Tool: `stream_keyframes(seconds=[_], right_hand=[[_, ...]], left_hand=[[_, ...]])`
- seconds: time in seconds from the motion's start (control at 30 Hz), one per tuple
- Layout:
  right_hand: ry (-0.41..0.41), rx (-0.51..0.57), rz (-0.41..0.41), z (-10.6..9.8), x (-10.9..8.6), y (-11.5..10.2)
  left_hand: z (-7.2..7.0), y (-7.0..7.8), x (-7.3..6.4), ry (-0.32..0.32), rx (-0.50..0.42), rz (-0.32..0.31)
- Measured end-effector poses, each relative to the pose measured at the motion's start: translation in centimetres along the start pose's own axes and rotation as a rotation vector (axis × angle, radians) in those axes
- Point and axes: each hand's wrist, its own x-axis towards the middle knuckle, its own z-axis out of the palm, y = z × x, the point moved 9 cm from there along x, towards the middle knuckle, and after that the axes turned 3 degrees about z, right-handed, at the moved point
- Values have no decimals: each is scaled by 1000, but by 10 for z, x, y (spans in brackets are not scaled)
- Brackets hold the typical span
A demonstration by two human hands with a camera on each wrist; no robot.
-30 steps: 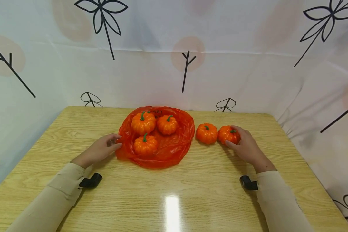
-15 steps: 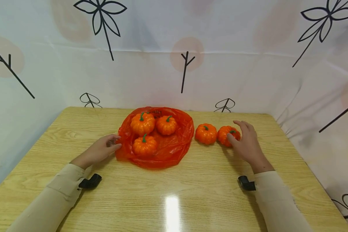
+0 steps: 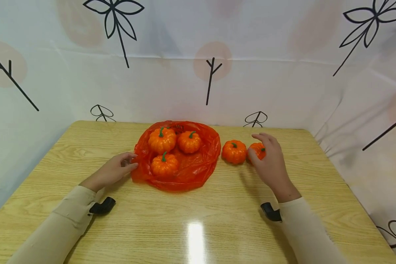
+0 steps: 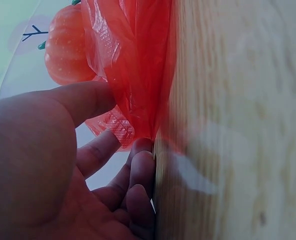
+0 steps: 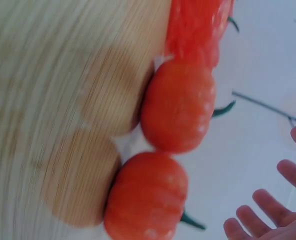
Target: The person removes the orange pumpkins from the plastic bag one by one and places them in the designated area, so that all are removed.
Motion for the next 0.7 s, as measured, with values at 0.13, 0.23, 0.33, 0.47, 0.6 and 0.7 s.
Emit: stream_keyframes(seconds=[0.13,0.23,0.33,0.47,0.6,0.7], right_hand=[[-25,17,-44,11,-4,-16],[-45,22,-82,22,-7,-28],[-63,22,-118,34,-10,-41],[-104,39,-161,51,-12,-60],[-153,42,-214,66,-17,-76],[-179,42,-223,75,-19,-82]], left_hand=[[0,0,0,-2,3,-1],[0,0,0,-4,7,2],[0,-1,1,-3,9,3],[0,-1,1,4,2,5],[1,0,1,4,-6,-3],[2,0,0,1,-8,-15]])
